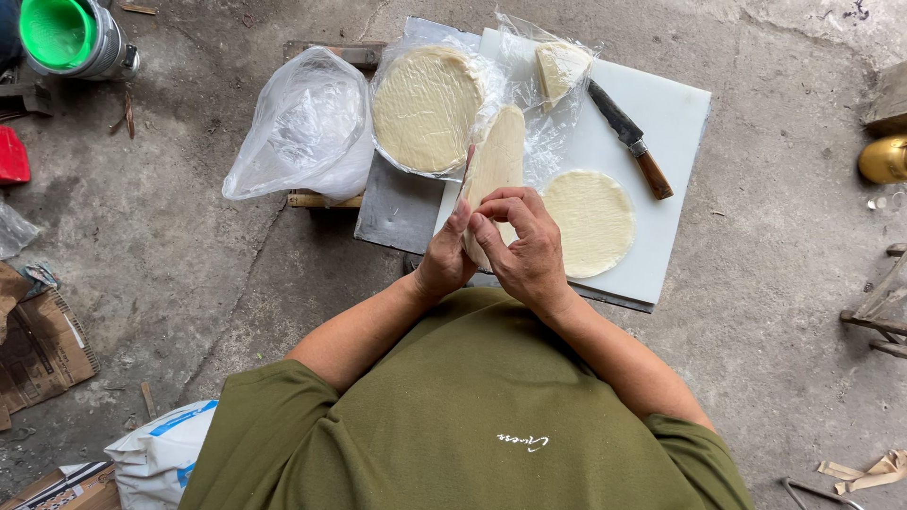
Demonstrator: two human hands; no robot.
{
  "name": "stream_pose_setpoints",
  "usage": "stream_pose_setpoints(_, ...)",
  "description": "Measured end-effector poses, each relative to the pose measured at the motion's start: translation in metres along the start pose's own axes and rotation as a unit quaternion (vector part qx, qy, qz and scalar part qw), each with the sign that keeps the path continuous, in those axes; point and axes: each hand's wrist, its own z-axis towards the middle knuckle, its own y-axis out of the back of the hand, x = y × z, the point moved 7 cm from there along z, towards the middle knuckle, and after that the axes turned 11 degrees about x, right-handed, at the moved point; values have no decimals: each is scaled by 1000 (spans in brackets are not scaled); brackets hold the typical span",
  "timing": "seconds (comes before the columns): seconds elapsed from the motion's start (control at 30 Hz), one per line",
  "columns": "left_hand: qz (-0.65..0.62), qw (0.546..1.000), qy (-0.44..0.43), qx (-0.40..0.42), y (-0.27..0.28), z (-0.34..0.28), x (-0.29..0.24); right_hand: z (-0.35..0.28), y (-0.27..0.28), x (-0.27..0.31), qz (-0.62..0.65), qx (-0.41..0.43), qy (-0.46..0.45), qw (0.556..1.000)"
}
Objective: The person separates individual thin, round dough layers from a stack by hand, peeling them apart one by one and checking their edges.
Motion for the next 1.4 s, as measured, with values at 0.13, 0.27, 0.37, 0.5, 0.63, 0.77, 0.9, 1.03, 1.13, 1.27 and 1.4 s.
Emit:
stream_pose_setpoints(0.13, 154, 987, -34, -8, -15, 1, -15, -3, 4, -9, 73, 12, -16, 997)
stream_pose_setpoints(0.27, 470, 880, -70, 12, -35, 13, -34, -8, 4, -35, 251, 49, -128, 958)
stream_pose_setpoints(0.37, 514, 857, -46, -6, -37, 14, -31, -11, 3, -49, 340, 51, -157, 926)
stream_pose_setpoints(0.5, 470, 881, -49, 13, -41, 13, -28, -18, 1, -61, 444, 51, -155, 881)
stream_pose_setpoints(0.63, 413, 910, -29, 26, -44, 11, -26, -24, 1, -71, 498, 56, -167, 849)
stream_pose_setpoints(0.77, 394, 919, 5, 18, -43, 12, -20, -28, 1, -78, 521, 52, -184, 832)
stream_pose_setpoints(0.9, 373, 928, 10, 29, -45, 15, -14, -30, 1, -77, 503, 60, -166, 846)
stream_pose_setpoints(1.03, 413, 910, -2, 37, -46, 16, -14, -31, 3, -78, 474, 53, -163, 864)
stream_pose_setpoints(1.13, 443, 896, -3, 40, -46, 19, -14, -30, 6, -78, 495, 53, -163, 852)
stream_pose_setpoints(1.27, 453, 890, -1, 47, -46, 18, -11, -30, 6, -83, 490, 48, -198, 847)
stream_pose_setpoints(1.4, 513, 856, 6, 59, -46, 19, -9, -29, 9, -91, 501, 34, -205, 840)
